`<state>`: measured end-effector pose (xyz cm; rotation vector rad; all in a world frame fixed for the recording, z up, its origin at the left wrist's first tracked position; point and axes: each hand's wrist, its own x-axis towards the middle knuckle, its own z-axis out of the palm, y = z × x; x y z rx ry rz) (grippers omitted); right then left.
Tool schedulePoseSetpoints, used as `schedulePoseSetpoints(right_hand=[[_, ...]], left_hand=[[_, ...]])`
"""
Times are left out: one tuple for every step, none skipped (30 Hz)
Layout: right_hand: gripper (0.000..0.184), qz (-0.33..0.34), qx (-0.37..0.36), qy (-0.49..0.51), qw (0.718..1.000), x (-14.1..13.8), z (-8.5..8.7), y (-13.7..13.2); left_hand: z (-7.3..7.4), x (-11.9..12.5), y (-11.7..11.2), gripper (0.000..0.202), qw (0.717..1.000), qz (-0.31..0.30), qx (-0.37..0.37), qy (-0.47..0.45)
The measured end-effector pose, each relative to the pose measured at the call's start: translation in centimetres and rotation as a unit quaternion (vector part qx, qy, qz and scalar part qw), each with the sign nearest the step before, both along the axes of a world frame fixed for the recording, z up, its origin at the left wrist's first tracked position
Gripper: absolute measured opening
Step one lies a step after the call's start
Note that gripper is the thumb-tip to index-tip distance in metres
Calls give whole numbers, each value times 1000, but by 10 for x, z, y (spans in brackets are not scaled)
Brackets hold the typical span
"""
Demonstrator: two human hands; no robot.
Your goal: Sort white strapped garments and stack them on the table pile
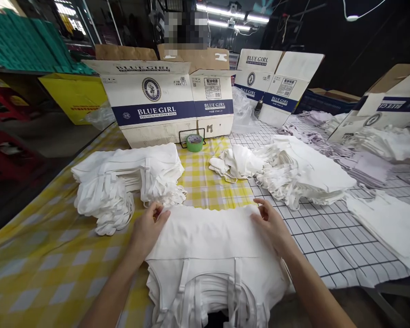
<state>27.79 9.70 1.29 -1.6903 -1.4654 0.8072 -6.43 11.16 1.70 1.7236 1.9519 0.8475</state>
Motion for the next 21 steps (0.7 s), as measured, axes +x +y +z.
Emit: schedulePoseSetpoints(right_hand=[[44,5,-7,17,1000,1,1,1],[49,12,-17,30,999,3,2,2],[50,21,-30,38,999,5,4,3],[49,32,-48,43,997,7,6,4],[45,46,-69,47,995,9,8,4],[40,65,-92,51,992,10,10,5],[35,84,-112,57,989,12,14,7],[31,100,-124,66,985,13,18,8],[29,116,-130,79,982,14,23,10],[29,127,-128,96,979,16,29,12],[29,134,-117,116,977,17,37,13],[29,134,-97,137,977,18,46,15],[28,132,-67,155,977,19,56,16],[26,127,-32,165,978,21,67,16],[23,117,15,166,979,22,78,15],[19,104,71,157,980,24,90,13],[15,93,130,140,977,25,101,10],[12,85,186,117,972,28,110,6],[10,82,230,93,965,31,117,1],[9,87,262,69,959,34,121,-5],[8,101,278,46,954,38,121,-12]], left_hand=[[2,0,0,23,1000,2,-1,-4],[4,1,-1,23,1000,4,-8,-9],[6,1,-1,23,1000,5,-19,-15],[7,0,-2,25,999,4,-30,-22],[8,0,-2,28,999,0,-39,-28],[9,-1,-3,32,998,-7,-44,-34],[10,-3,-2,35,998,-19,-46,-37],[11,-4,-2,36,998,-31,-45,-39],[12,-7,-1,37,997,-40,-44,-44],[15,-9,1,38,996,-46,-42,-56],[20,-11,4,39,995,-49,-37,-77],[27,-13,6,40,993,-46,-27,-106],[36,-14,9,40,989,-39,-11,-141],[48,-15,12,40,984,-28,15,-177],[62,-15,13,39,977,-20,48,-207],[76,-14,12,37,970,-14,85,-228],[91,-13,10,33,962,-11,129,-239],[105,-12,6,28,958,-17,164,-236],[115,-11,0,24,955,-25,191,-224],[122,-12,-8,21,955,-35,207,-208],[123,-14,-17,19,957,-49,213,-192]])
